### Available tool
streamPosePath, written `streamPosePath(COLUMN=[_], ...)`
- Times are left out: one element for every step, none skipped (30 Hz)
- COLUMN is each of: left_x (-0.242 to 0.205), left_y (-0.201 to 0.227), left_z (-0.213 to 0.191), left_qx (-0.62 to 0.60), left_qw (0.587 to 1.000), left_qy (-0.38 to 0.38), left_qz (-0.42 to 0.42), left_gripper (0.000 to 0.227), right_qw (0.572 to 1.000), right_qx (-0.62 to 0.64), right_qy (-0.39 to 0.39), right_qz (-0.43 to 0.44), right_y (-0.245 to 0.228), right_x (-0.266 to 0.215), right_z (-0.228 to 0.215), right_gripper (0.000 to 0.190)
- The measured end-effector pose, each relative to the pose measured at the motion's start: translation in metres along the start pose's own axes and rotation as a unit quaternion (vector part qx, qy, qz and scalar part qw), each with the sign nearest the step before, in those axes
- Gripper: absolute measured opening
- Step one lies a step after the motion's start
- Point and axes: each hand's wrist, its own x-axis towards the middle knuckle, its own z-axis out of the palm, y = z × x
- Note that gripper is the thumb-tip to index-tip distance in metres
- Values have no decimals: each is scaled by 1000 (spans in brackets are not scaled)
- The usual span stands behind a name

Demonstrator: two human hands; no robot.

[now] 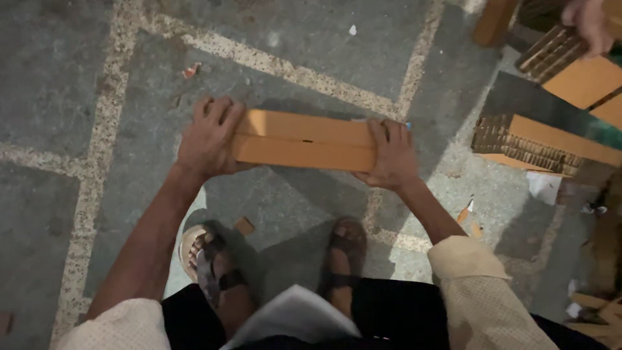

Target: The person assembles flat cardboard pieces into rectangular boxes by folding and interlocking the flaps. They handle the pieces one at a time, folding the sides and pressing the joints to secure the structure.

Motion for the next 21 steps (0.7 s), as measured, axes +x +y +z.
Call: streamPosePath(left_x=[-1, -4, -3, -2, -3, -7, -3, 4, -8, -12, -4, -2, -4, -3, -2, -1, -2, -3, 0, 2, 4], left_y=[0, 1, 1, 1, 3, 5, 2, -2, -7, -20, -31, -34, -31, -30, -30, -33, -34, -33, -34, -34, -34], left_z=[0, 0, 0, 1, 2, 0, -1, -2, -6, -13, -17, -18, -16, -13, -11, -10, -11, -9, -9, -10, -10], left_qx=[-1, -1, 9, 19, 25, 35, 49, 65, 32, -1, -29, -34, -42, -50, -51, -53, -51, -41, -27, -13, -2], left_qw=[1000, 1000, 1000, 1000, 1000, 998, 996, 992, 993, 992, 991, 991, 991, 991, 991, 990, 991, 989, 987, 984, 983], left_qy=[0, 1, -2, -5, -8, -47, -76, -105, -116, -127, -130, -125, -122, -120, -119, -119, -115, -136, -156, -176, -185], left_qz=[-3, -5, -8, -11, -13, -13, -12, -11, 0, 11, 31, 28, 26, 23, 36, 48, 51, 38, 27, 15, 16], left_gripper=[103, 103, 105, 107, 110, 114, 118, 123, 120, 117, 114, 113, 111, 109, 108, 106, 105, 107, 109, 111, 111], right_qw=[1000, 1000, 1000, 1000, 999, 999, 999, 998, 996, 991, 987, 982, 984, 986, 987, 989, 991, 992, 992, 991, 990], right_qx=[4, 8, 12, 22, 29, 37, 39, 41, 57, 88, 113, 138, 126, 114, 102, 96, 91, 86, 85, 83, 81], right_qy=[-1, -3, -2, -7, -15, -23, -30, -38, -68, -96, -112, -128, -124, -120, -120, -105, -91, -78, -88, -98, -109], right_qz=[0, 0, 1, 4, 9, 14, 3, -9, -16, -18, -16, -15, -21, -26, -27, -27, -39, -50, -42, -35, -25], right_y=[0, 0, -1, -1, 1, 3, 11, 20, 17, 19, 28, 34, 35, 34, 33, 32, 31, 31, 31, 30, 29], right_x=[1, 0, -1, -1, -3, -4, 5, 15, 3, -5, 0, 6, 7, 9, 5, 1, 2, 2, 5, 7, 6], right_z=[-1, -2, -1, 1, 1, 2, 1, 0, 3, 3, -3, -9, -11, -10, -8, -7, -5, -5, -5, -6, -6], right_gripper=[108, 109, 109, 108, 106, 105, 109, 113, 118, 118, 118, 119, 116, 114, 112, 111, 111, 110, 112, 113, 115])
